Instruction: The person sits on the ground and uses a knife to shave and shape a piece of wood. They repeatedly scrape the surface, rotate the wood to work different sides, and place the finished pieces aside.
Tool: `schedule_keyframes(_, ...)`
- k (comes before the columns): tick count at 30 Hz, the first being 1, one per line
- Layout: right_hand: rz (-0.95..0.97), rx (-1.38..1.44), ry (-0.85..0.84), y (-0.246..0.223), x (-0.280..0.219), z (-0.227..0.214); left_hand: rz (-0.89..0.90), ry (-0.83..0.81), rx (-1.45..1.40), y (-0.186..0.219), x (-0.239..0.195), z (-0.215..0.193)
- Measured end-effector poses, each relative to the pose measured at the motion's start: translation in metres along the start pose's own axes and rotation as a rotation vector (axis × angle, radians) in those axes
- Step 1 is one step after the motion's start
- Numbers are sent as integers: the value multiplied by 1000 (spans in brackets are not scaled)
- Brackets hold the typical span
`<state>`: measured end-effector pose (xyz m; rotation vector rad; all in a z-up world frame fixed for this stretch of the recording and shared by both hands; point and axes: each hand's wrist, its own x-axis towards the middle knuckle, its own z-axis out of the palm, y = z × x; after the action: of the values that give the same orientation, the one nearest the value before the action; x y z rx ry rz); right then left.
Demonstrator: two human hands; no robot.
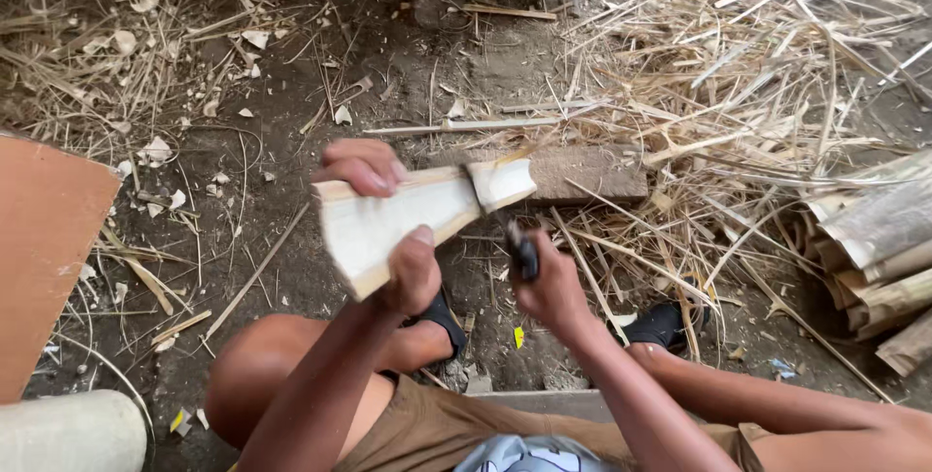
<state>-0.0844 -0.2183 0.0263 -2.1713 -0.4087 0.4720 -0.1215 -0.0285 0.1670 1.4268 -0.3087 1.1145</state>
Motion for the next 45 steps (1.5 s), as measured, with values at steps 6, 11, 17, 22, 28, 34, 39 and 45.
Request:
schedule_keyframes(6, 315, 33, -137, 9, 15, -13, 550, -36, 1016, -44, -28, -50)
schedule_keyframes(11, -332, 88, 11, -15, -24, -9, 604, -55, 949, -54, -37, -62)
schedule_keyframes(17, 229, -64, -18, 95, 71, 24, 147, 141, 297, -19, 9, -41)
schedule_keyframes(22, 354, 68, -262, 85, 54, -9, -85, 207, -32, 4, 30, -19)
schedule_keyframes(28, 139, -33, -42, 101, 37, 22, -60, 241, -22, -7, 38, -19)
schedule_keyframes(34, 161, -205, 2, 167, 69, 19, -185, 239, -145, -23, 42, -18)
schedule_keyframes(39, 350, 7, -87, 169, 23, 42, -239, 250, -171, -28, 37, -20)
schedule_keyframes(45, 330, -49, 3, 216, 30, 29, -287, 220, -169, -23, 51, -16)
